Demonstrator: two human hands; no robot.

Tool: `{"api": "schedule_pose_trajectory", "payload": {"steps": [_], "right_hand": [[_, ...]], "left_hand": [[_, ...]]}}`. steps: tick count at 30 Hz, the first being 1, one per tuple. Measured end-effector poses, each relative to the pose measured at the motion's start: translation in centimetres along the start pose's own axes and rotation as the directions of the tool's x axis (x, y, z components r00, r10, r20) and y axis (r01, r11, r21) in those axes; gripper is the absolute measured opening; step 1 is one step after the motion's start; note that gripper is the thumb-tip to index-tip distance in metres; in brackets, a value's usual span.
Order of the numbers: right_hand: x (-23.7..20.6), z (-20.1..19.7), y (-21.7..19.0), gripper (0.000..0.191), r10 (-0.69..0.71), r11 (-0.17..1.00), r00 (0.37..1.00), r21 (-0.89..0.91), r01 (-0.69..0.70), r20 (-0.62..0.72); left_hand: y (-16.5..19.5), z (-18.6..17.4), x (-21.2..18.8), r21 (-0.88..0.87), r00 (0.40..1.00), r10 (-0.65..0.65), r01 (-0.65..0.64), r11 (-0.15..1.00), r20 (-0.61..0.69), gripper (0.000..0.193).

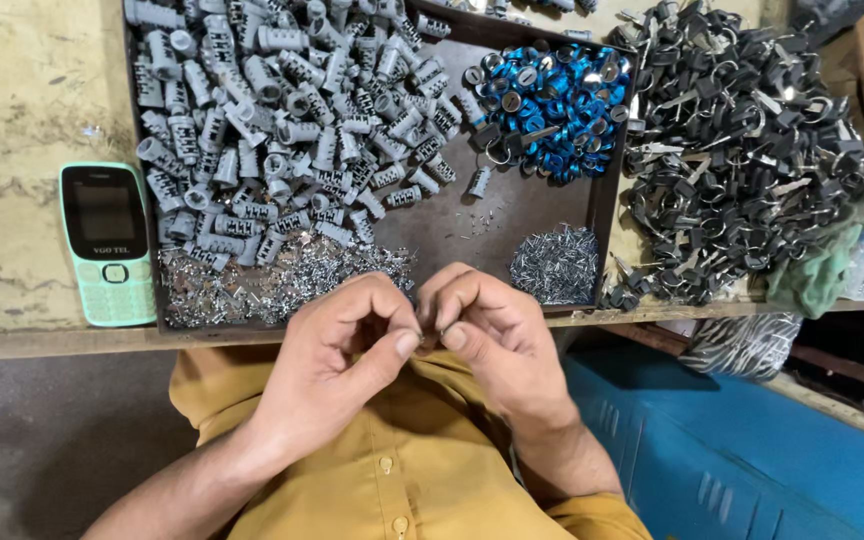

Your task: The person sits at a workbench assembling small metal keychain components. They pick a gray cylindrical body and a blue cap from a tray, press the cap onto the body by hand, and place the assembled unit aside, repeating this with successive pieces.

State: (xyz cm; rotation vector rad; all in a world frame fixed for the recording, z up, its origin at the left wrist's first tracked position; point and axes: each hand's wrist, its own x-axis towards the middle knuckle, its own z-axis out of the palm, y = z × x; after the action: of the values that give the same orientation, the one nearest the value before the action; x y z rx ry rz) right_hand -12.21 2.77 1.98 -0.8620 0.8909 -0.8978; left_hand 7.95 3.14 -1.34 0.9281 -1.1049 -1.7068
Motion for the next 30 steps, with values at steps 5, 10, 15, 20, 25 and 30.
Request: {"api": "schedule_pose_trajectory", "payload": {"steps": [5,10,15,20,25,30], "right_hand": [[-0.4,-0.2,1.6,0.011,-0.097,0.995,0.994,0.015,0.098,-0.055],[-0.8,-0.8,1.9,0.01,-0.109,0.993,0.993,0.043,0.111,-0.055],[-0.9,-1.0,1.8,0.011,-0.093,0.993,0.995,0.076,0.095,-0.025],[-0.9,-0.9,1.8,0.011,-0.089,0.993,0.996,0.074,0.091,-0.02],[-1.0,-1.1,1.9,0.01,-0.089,0.994,0.996,0.059,0.09,-0.025],[-0.8,-0.8,2.0,0.011,-0.074,0.995,0.997,0.072,0.075,-0.023]], "left_hand": [[-0.4,0.7,0.1,-0.055,0.999,-0.04,0.039,0.998,-0.018,0.01],[-0.5,0.9,0.0,-0.073,0.999,-0.039,0.04,0.997,0.006,0.013],[-0.7,1.0,-0.1,-0.095,0.999,-0.048,0.049,0.994,0.006,0.016],[-0.6,0.9,-0.1,-0.04,0.999,-0.046,0.046,0.998,0.005,0.016],[-0.3,0.7,0.1,-0.029,0.993,-0.116,0.116,0.993,0.001,0.015],[0.2,0.4,0.2,0.117,1.0,-0.011,0.012,0.993,-0.007,0.012]]}}
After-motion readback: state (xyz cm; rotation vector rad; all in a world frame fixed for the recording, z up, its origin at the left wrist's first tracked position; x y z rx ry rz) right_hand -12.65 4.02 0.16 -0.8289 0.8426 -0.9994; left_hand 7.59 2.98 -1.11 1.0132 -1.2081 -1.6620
